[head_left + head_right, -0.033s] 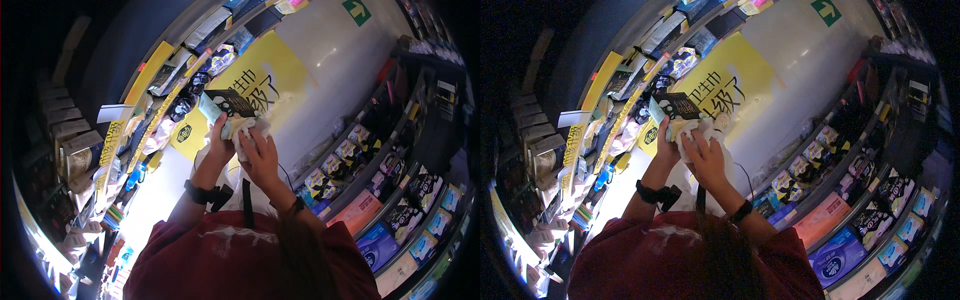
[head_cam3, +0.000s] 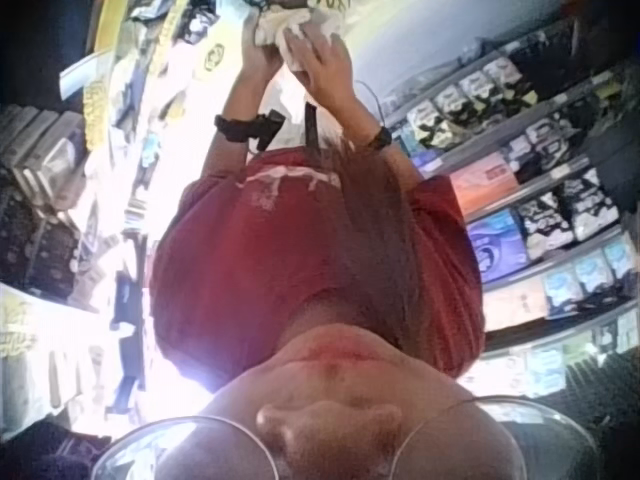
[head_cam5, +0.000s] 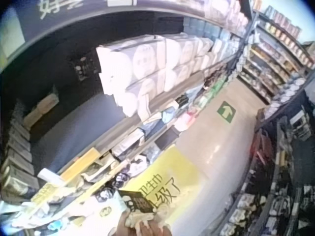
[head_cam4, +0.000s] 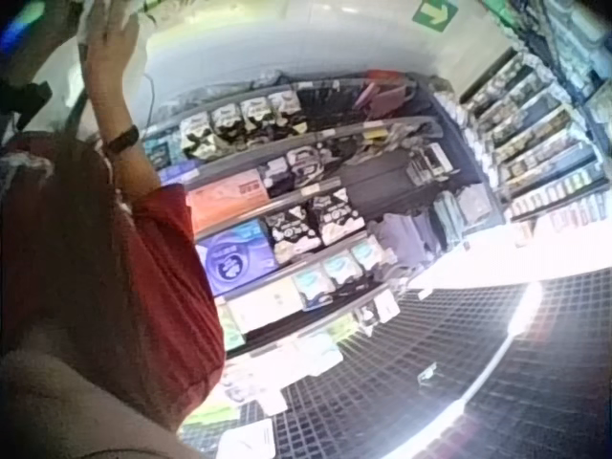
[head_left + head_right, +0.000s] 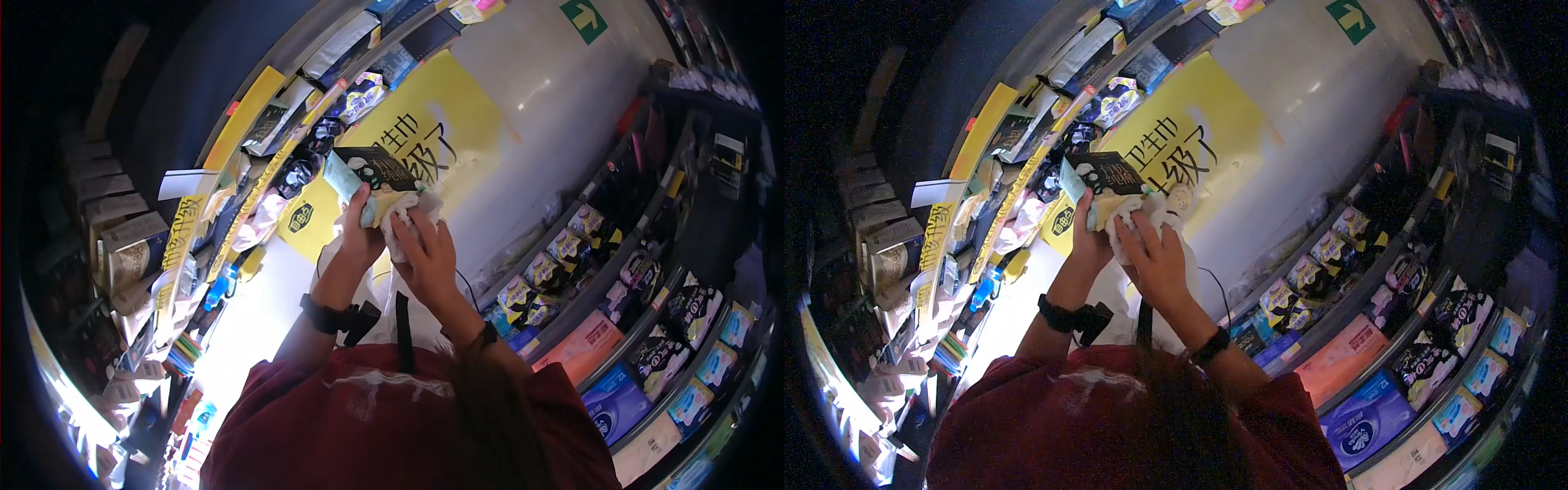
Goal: Clean a pack of feminine hygiene products with a white cloth in a supermarket aisle.
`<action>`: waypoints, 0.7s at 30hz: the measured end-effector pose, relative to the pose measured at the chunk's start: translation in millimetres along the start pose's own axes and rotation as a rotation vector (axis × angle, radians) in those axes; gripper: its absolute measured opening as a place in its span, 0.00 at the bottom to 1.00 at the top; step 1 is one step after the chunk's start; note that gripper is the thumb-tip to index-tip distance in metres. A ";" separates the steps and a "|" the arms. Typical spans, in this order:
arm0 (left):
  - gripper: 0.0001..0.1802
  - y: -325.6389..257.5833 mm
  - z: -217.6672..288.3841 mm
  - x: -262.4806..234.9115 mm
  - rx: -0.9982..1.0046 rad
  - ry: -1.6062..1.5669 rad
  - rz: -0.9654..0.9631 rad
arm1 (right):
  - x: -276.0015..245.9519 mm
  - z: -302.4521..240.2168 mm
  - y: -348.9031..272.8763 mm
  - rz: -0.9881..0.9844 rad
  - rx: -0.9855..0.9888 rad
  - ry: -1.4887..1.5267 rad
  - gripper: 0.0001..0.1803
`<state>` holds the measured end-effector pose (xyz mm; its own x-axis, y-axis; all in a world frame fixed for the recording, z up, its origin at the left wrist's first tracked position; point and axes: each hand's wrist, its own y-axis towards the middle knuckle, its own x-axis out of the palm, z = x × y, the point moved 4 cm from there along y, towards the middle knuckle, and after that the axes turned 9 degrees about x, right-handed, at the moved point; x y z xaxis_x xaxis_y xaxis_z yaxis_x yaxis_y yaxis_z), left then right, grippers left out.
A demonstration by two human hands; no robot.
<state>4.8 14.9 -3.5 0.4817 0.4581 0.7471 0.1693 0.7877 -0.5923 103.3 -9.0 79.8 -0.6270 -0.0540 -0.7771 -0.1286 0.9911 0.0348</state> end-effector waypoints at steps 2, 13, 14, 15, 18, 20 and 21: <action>0.28 -0.4 1.9 -1.2 -0.006 -0.054 -0.005 | -0.9 0.4 1.7 -0.055 0.008 -0.054 0.35; 0.25 8.1 9.1 -12.5 -0.023 -0.022 0.091 | 3.8 18.7 9.9 0.055 0.351 0.277 0.30; 0.27 8.5 7.7 -19.6 -0.013 0.057 0.165 | 2.2 8.3 12.4 0.020 0.267 0.243 0.32; 0.28 9.3 6.1 -22.8 -0.004 0.059 0.149 | 4.7 -0.1 15.3 -0.029 0.213 0.230 0.34; 0.27 0.0 4.7 -3.0 -0.054 0.017 0.144 | 11.5 -7.7 18.6 -0.099 0.193 0.228 0.36; 0.26 -0.1 7.0 -3.4 -0.041 0.013 0.139 | 18.3 -5.5 16.8 -0.109 0.206 0.187 0.34; 0.26 0.5 8.1 -4.2 -0.032 0.005 0.133 | 18.9 -3.5 15.2 -0.109 0.202 0.137 0.32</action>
<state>-4.1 16.7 -4.5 0.5059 0.5555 0.6600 0.1308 0.7068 -0.6952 86.8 4.6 67.8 -0.7177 -0.1642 -0.6767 -0.0535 0.9819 -0.1815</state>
